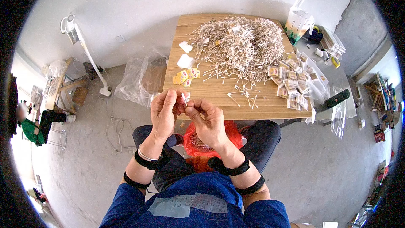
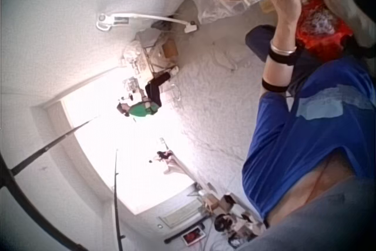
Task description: Pack cotton swabs into small plastic bags.
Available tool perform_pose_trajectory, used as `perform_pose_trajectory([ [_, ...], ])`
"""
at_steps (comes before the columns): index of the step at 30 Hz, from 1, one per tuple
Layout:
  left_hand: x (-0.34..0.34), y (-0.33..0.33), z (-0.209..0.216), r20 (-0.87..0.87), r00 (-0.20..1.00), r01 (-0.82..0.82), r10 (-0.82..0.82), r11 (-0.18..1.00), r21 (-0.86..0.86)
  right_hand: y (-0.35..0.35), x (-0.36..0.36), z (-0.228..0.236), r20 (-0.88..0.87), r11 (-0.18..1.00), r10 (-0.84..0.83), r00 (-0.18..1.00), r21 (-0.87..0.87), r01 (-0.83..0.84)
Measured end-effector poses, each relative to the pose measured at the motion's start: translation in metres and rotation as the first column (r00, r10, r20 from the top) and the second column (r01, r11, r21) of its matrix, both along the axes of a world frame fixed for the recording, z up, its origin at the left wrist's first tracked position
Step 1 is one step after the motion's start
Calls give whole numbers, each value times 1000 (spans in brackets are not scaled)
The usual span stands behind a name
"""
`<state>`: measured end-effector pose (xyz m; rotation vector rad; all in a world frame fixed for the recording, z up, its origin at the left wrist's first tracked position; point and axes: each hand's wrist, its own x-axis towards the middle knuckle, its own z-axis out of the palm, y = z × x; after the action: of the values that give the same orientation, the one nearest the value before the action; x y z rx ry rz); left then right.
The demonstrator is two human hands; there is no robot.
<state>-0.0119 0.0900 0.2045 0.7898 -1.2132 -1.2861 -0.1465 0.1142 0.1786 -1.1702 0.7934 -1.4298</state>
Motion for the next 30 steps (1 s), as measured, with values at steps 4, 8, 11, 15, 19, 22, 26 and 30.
perform_pose_trajectory([
  [4, -7, 3, 7, 11, 1000, -14, 15, 996, -87, 1, 2, 1, 46, 1000, 4, 999, 16, -4],
  [8, -6, -2, -1, 129, 987, -71, 91, 986, -152, -1, 1, -2, -116, 995, -96, 989, -41, 92],
  [11, -5, -1, 0, 143, 985, -71, 93, 986, -152, -3, 0, -2, -174, 992, -115, 978, -71, 104],
  [15, -2, -1, -1, 57, 998, 30, -27, 998, -62, -4, -3, -5, -94, 998, -60, 994, -24, 58],
  [19, 6, -6, -6, 9, 991, 133, -133, 991, 35, -4, -3, -5, -94, 996, -71, 993, -69, 64],
  [22, 3, -5, -3, -72, 991, 116, -111, 991, 70, -5, -4, -4, -141, 991, -100, 985, -103, 86],
  [26, -1, -3, -2, -159, 985, 73, -69, 997, 20, -4, -4, 0, -170, 992, -92, 981, -103, 76],
  [30, 2, -3, -7, -62, 994, 94, -96, 995, -33, -4, -5, 5, -210, 982, -116, 971, -172, 81],
])
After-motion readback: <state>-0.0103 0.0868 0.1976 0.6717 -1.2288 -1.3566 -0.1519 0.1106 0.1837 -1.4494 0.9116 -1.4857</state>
